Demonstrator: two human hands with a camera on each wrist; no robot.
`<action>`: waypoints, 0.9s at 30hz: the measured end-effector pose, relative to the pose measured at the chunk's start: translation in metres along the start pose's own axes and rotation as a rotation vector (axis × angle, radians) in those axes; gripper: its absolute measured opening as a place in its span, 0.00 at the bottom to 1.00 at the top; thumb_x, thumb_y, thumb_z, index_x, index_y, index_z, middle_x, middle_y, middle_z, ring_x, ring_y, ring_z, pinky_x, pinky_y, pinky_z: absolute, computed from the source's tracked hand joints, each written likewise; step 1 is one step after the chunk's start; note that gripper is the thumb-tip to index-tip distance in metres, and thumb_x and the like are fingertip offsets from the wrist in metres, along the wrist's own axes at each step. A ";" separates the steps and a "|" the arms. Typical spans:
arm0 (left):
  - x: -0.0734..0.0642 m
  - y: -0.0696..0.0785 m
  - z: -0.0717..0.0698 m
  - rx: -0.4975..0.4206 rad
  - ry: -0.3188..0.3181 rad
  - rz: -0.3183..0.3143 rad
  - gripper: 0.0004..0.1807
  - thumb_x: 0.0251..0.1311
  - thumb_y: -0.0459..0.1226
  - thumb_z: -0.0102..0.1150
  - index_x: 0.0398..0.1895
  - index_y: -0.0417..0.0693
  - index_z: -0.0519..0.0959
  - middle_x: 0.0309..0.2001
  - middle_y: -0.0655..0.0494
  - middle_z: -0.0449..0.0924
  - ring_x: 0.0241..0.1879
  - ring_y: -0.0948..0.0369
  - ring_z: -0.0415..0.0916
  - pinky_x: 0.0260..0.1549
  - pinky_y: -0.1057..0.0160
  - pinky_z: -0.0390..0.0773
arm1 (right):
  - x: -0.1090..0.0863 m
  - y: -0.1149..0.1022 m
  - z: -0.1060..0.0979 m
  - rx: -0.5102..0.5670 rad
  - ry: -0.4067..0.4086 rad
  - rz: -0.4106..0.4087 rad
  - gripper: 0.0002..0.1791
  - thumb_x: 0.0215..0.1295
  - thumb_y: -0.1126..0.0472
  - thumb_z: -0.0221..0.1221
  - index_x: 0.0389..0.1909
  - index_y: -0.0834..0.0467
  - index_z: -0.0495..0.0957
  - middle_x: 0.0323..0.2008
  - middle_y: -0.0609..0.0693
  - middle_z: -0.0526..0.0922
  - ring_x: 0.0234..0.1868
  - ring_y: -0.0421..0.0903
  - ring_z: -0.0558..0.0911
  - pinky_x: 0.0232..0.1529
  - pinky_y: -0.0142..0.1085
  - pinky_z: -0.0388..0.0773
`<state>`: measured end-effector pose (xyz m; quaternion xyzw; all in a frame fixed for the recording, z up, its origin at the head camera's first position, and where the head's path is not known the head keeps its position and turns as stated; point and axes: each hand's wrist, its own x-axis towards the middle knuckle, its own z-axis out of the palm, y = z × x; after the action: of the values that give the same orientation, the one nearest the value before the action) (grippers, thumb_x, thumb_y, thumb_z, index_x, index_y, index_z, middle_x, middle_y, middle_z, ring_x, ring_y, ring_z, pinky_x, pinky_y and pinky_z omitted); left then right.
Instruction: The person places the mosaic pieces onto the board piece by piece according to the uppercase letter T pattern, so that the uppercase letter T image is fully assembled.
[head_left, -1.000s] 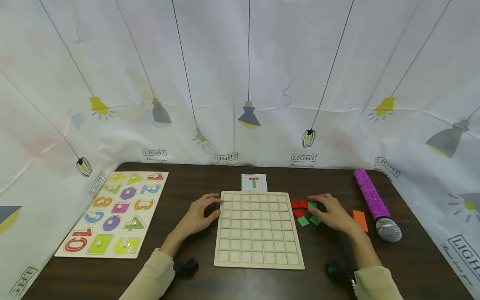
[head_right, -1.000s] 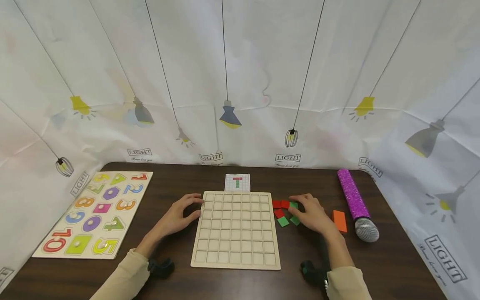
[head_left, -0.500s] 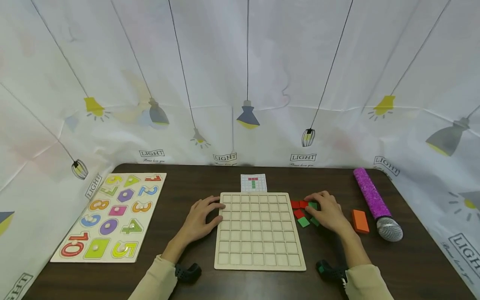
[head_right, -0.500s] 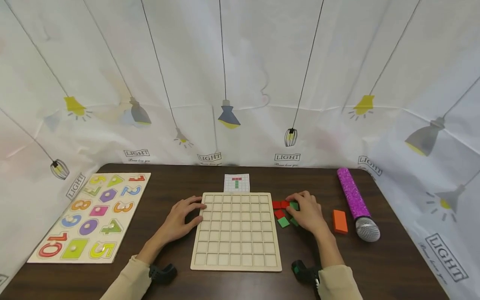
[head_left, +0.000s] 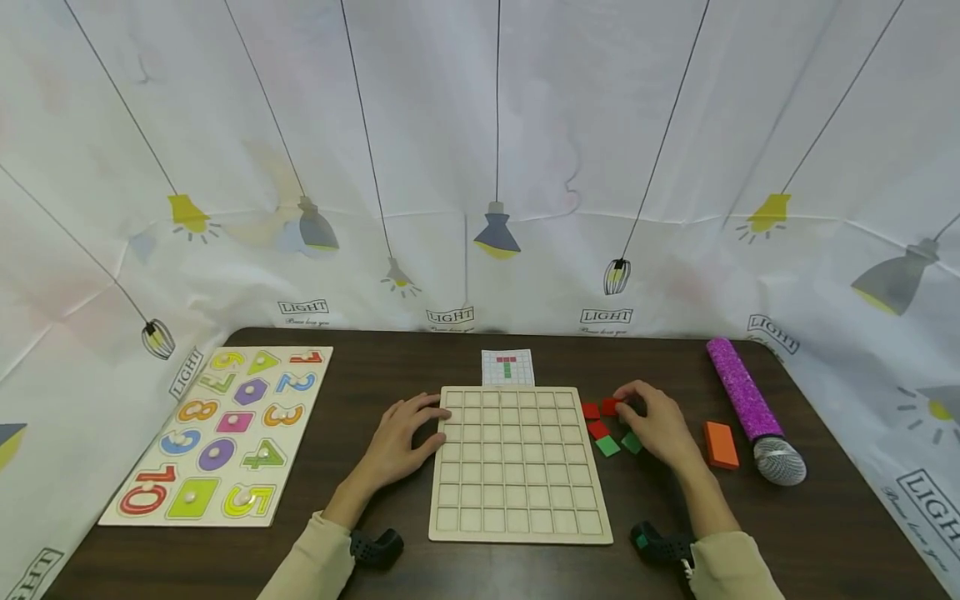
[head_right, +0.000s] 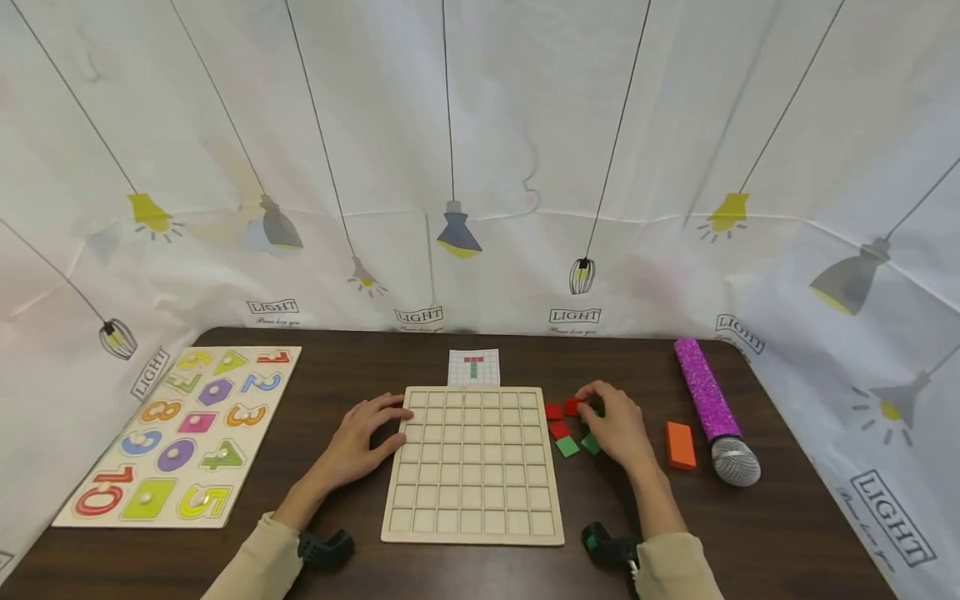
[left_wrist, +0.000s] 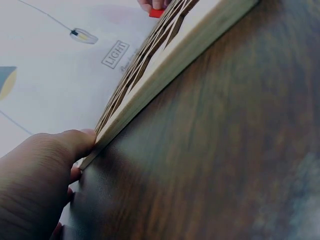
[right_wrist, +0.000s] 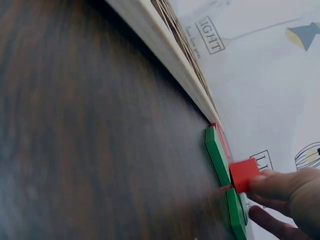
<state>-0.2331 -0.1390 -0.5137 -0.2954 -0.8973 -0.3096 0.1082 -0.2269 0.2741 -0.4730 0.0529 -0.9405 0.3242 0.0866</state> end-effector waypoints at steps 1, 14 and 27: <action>0.000 0.000 0.000 -0.001 -0.002 -0.001 0.18 0.63 0.47 0.57 0.55 0.58 0.77 0.65 0.50 0.69 0.68 0.48 0.60 0.64 0.35 0.53 | 0.000 0.000 0.000 0.008 0.016 0.004 0.09 0.65 0.62 0.58 0.45 0.58 0.76 0.43 0.60 0.81 0.48 0.58 0.76 0.50 0.55 0.69; 0.000 -0.001 0.001 -0.002 -0.004 0.003 0.18 0.64 0.47 0.56 0.56 0.57 0.77 0.65 0.50 0.69 0.68 0.48 0.60 0.64 0.35 0.53 | 0.004 -0.017 -0.002 0.193 0.023 -0.003 0.12 0.67 0.55 0.57 0.46 0.57 0.76 0.43 0.55 0.82 0.43 0.49 0.80 0.41 0.31 0.77; 0.000 0.001 0.002 -0.004 0.018 0.021 0.18 0.62 0.45 0.59 0.55 0.55 0.78 0.64 0.48 0.69 0.68 0.45 0.61 0.63 0.34 0.53 | 0.006 -0.046 0.013 0.337 -0.098 -0.040 0.11 0.66 0.58 0.58 0.46 0.57 0.76 0.40 0.56 0.81 0.37 0.56 0.80 0.35 0.30 0.78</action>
<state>-0.2325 -0.1376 -0.5149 -0.3024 -0.8924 -0.3130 0.1190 -0.2277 0.2293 -0.4543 0.1013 -0.8746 0.4726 0.0368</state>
